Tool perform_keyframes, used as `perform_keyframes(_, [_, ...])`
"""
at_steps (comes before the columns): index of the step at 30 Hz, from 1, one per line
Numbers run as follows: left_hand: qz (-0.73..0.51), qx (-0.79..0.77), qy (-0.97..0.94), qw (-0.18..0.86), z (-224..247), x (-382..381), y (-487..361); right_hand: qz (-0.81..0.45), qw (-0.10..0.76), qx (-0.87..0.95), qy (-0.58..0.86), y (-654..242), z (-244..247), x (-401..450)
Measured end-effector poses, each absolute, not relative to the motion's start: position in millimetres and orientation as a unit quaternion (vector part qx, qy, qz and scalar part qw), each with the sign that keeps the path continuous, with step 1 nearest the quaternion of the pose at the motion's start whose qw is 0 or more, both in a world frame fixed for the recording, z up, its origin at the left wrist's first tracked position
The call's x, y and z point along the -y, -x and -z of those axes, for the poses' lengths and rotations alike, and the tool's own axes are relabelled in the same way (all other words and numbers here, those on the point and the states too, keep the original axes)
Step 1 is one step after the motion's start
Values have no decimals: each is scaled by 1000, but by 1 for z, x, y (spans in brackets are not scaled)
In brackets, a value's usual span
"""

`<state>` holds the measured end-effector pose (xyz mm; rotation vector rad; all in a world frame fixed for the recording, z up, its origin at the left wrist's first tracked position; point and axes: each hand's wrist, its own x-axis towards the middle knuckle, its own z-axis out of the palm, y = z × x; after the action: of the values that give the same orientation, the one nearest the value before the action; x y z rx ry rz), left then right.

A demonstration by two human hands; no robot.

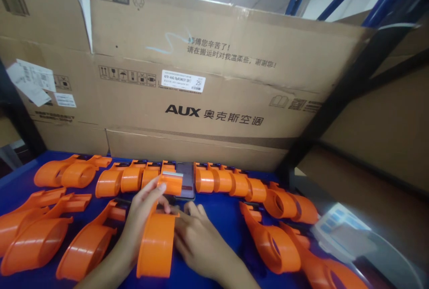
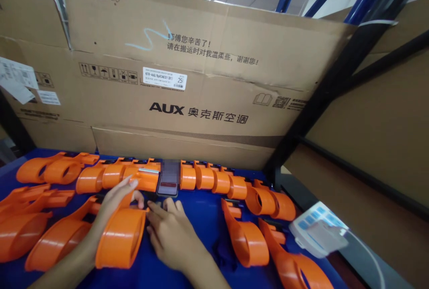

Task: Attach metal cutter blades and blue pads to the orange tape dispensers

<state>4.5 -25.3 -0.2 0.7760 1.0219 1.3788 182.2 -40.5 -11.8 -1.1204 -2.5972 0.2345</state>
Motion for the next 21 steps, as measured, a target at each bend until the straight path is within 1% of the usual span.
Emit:
perform_keyframes(3, [-604,-417,-344,587,4,31,-8,-77,148,904,394,-183,16,38])
perform_keyframes(10, [-616,-421,-376,549,9,31,-9,-63,162,882,439,-185,32,28])
perform_keyframes(14, [-621,-429,-363,546,9,32,-10,-45,149,871,466,-184,36,25])
perform_keyframes(19, [-609,-446,-344,558,5,33,-13,-32,162,865,474,-184,38,28])
perform_keyframes(21, [-608,-445,-338,563,5,33,-15,-28,180,859,478,-187,38,29])
